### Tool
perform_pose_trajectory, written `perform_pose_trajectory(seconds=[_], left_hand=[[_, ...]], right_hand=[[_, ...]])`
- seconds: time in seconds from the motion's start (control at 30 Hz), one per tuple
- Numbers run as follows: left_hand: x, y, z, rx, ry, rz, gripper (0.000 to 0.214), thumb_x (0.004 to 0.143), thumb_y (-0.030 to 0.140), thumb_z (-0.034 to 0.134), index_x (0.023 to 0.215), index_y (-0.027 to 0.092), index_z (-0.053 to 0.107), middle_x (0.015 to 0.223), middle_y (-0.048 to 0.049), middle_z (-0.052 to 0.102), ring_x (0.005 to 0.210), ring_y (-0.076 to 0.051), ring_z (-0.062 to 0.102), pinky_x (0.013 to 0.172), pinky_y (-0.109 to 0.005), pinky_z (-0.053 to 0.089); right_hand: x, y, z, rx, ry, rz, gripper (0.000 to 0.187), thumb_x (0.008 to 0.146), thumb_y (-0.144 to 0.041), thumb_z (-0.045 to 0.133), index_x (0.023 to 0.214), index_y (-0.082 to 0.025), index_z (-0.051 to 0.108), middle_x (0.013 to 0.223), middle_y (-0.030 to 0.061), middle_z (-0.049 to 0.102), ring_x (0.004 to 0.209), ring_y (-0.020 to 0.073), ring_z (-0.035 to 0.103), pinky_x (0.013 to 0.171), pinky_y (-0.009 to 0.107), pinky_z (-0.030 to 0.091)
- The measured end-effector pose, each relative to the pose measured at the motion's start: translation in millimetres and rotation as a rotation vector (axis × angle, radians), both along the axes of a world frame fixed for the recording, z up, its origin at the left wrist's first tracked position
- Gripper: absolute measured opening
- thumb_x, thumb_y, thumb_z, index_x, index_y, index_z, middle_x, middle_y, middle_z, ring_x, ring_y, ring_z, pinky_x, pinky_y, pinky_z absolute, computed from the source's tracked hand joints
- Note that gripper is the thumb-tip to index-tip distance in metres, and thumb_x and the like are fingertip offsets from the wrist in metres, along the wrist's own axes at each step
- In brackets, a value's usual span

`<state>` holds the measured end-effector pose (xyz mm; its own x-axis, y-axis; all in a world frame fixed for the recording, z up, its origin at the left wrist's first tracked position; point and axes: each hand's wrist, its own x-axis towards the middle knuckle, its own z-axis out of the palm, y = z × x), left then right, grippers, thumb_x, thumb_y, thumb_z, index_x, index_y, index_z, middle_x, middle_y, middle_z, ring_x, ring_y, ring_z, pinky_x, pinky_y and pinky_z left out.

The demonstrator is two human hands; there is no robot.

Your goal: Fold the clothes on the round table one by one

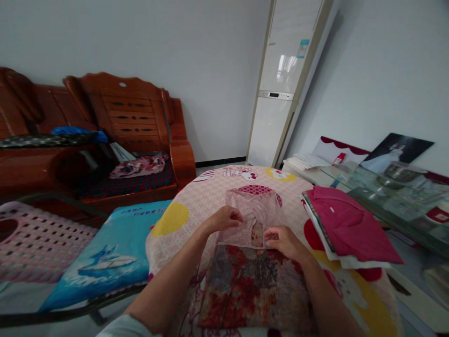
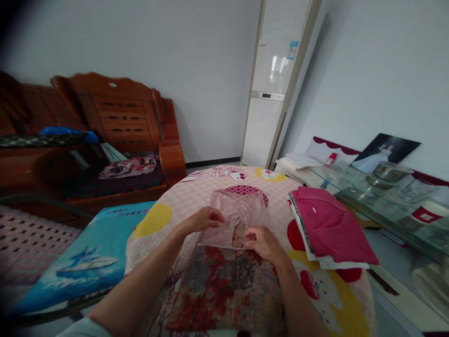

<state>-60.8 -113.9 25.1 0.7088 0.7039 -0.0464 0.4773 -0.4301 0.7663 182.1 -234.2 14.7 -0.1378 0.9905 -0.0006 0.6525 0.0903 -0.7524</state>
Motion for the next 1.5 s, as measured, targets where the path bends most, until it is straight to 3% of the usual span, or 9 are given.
perform_pose_trajectory(seconds=[0.1,0.23,0.33,0.57,0.8,0.93,1.07,1.3,1.5], left_hand=[[-6.0,-32.7,-1.6,-0.037,0.120,-0.156,0.018,0.067,0.018,0.064,0.085,0.017,0.070,0.074,0.0017,0.068,0.070,-0.014,0.060,0.061,-0.019,0.042],[-8.3,-56.5,-3.4,0.164,0.304,-0.119,0.026,0.062,0.025,0.074,0.087,0.020,0.067,0.082,0.0004,0.068,0.076,-0.017,0.060,0.062,-0.022,0.039],[-7.4,-61.8,-1.9,0.228,0.404,-0.115,0.035,0.060,0.032,0.078,0.091,0.022,0.066,0.085,-0.0009,0.068,0.078,-0.020,0.061,0.062,-0.024,0.038],[-2.9,-66.9,3.9,0.199,0.404,-0.202,0.023,0.068,0.035,0.072,0.086,0.021,0.068,0.083,-0.0016,0.068,0.077,-0.020,0.061,0.059,-0.023,0.036],[-1.4,-69.4,1.2,0.206,0.399,-0.154,0.027,0.069,0.036,0.070,0.090,0.021,0.067,0.087,-0.0028,0.068,0.084,-0.022,0.062,0.065,-0.024,0.040],[0.1,-67.1,-7.1,0.269,0.412,-0.149,0.021,0.070,0.031,0.069,0.087,0.021,0.068,0.089,-0.0050,0.069,0.088,-0.024,0.062,0.070,-0.027,0.042],[-1.9,-68.2,-10.2,0.230,0.340,-0.175,0.025,0.070,0.029,0.068,0.093,0.020,0.066,0.092,-0.0028,0.068,0.086,-0.021,0.060,0.069,-0.024,0.040],[-9.2,-68.2,12.2,0.177,0.190,-0.192,0.016,0.071,0.017,0.057,0.084,0.019,0.066,0.075,0.0022,0.065,0.073,-0.015,0.057,0.062,-0.021,0.037],[-1.2,-27.3,42.5,0.318,0.246,-0.042,0.019,0.071,0.015,0.058,0.086,0.019,0.068,0.079,-0.0003,0.068,0.075,-0.016,0.060,0.063,-0.022,0.038]], right_hand=[[-8.7,-21.7,-1.4,0.011,-0.208,0.059,0.026,0.068,-0.012,0.060,0.091,-0.018,0.070,0.089,0.0052,0.070,0.084,0.0193,0.062,0.077,0.028,0.044],[-7.7,-32.5,-9.0,0.119,-0.458,0.025,0.030,0.068,-0.010,0.062,0.096,-0.017,0.067,0.100,0.0090,0.067,0.095,0.0220,0.057,0.085,0.031,0.039],[-6.0,-31.2,-8.6,0.102,-0.550,0.041,0.020,0.070,-0.012,0.060,0.088,-0.016,0.066,0.092,0.0080,0.066,0.088,0.0206,0.056,0.079,0.029,0.038],[-9.8,-29.0,3.5,0.000,-0.579,0.072,0.013,0.069,-0.012,0.056,0.078,-0.016,0.064,0.078,0.0042,0.063,0.073,0.0162,0.053,0.064,0.025,0.030],[-7.6,-34.4,8.0,-0.044,-0.598,0.060,0.001,0.067,-0.017,0.062,0.067,-0.016,0.063,0.073,0.0035,0.063,0.068,0.0155,0.051,0.061,0.025,0.029],[-9.4,-35.2,8.7,-0.009,-0.558,0.048,0.009,0.065,-0.012,0.057,0.069,-0.016,0.063,0.073,0.0032,0.063,0.069,0.0154,0.050,0.062,0.025,0.030],[-8.3,-38.8,10.5,-0.027,-0.495,0.072,0.010,0.064,-0.012,0.054,0.068,-0.017,0.062,0.070,0.0015,0.061,0.066,0.0146,0.049,0.059,0.024,0.027],[-3.5,-35.7,26.2,-0.007,-0.437,0.045,0.012,0.065,-0.011,0.052,0.065,-0.018,0.061,0.068,0.0006,0.059,0.069,0.0152,0.050,0.061,0.023,0.028],[1.9,8.4,56.0,0.121,-0.524,0.007,0.015,0.066,-0.007,0.050,0.067,-0.017,0.062,0.069,0.0020,0.062,0.070,0.0152,0.053,0.062,0.023,0.029]])
